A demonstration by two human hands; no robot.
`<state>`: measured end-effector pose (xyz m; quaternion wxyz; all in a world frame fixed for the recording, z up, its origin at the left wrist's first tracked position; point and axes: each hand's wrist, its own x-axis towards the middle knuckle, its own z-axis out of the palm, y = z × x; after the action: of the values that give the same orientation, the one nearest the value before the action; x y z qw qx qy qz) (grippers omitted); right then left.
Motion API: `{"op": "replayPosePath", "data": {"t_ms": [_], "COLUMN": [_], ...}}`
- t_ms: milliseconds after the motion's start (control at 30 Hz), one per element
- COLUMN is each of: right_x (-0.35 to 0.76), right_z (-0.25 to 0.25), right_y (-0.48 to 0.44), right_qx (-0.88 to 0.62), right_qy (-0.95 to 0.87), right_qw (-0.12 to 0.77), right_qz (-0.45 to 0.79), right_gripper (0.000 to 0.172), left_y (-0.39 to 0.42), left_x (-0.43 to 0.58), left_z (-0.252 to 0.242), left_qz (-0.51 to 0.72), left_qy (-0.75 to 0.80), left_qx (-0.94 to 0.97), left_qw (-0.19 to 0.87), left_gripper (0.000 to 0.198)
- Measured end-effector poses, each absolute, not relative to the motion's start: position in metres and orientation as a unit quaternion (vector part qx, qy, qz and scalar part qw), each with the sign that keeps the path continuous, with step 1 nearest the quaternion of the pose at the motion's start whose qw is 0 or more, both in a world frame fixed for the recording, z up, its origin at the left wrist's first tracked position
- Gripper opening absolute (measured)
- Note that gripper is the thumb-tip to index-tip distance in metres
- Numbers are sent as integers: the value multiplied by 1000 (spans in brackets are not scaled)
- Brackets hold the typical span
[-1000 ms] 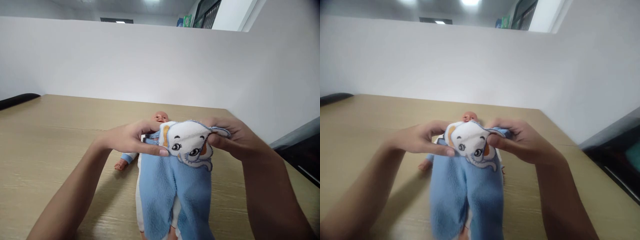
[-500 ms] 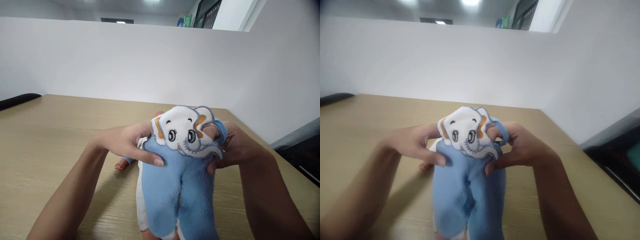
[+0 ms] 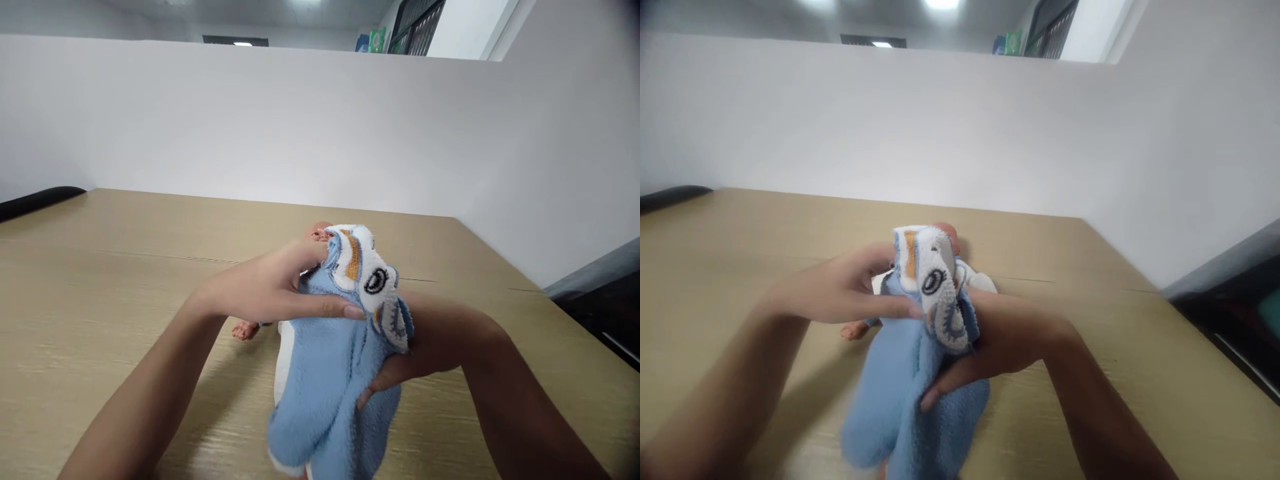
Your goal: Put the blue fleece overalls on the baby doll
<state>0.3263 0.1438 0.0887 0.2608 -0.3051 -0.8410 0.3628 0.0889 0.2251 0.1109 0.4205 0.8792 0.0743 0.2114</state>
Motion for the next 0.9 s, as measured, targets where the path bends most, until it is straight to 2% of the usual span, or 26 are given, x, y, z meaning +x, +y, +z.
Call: {"op": "replayPosePath", "data": {"t_ms": [133,233,333,400,533,667,833,900], "right_x": [332,336,338,338,337,333,332,334], "right_z": [97,100,96,95,98,98,100,105], "right_y": [138,133,131,130,132,135,139,138], "right_qx": [-295,-262,-264,-296,-270,-205,-188,-205], "right_qy": [-826,-810,-790,-782,-799,-815,-839,-827], "right_qw": [275,300,321,318,258,182,232,264], "right_qz": [394,430,450,446,471,511,455,453], "right_gripper": [43,45,37,32,39,44,50,49], "left_y": [232,236,234,230,224,228,242,245], "left_x": [83,78,77,77,78,76,78,78], "left_z": [107,103,105,108,111,106,105,107], "left_qz": [133,103,103,146,228,160,95,69], "left_qy": [112,78,85,101,115,90,6,-16], "left_qx": [884,859,822,803,781,786,842,854], "left_qw": [434,496,554,569,570,590,531,515], "left_gripper": [32,38,31,28,38,44,62,61]}}
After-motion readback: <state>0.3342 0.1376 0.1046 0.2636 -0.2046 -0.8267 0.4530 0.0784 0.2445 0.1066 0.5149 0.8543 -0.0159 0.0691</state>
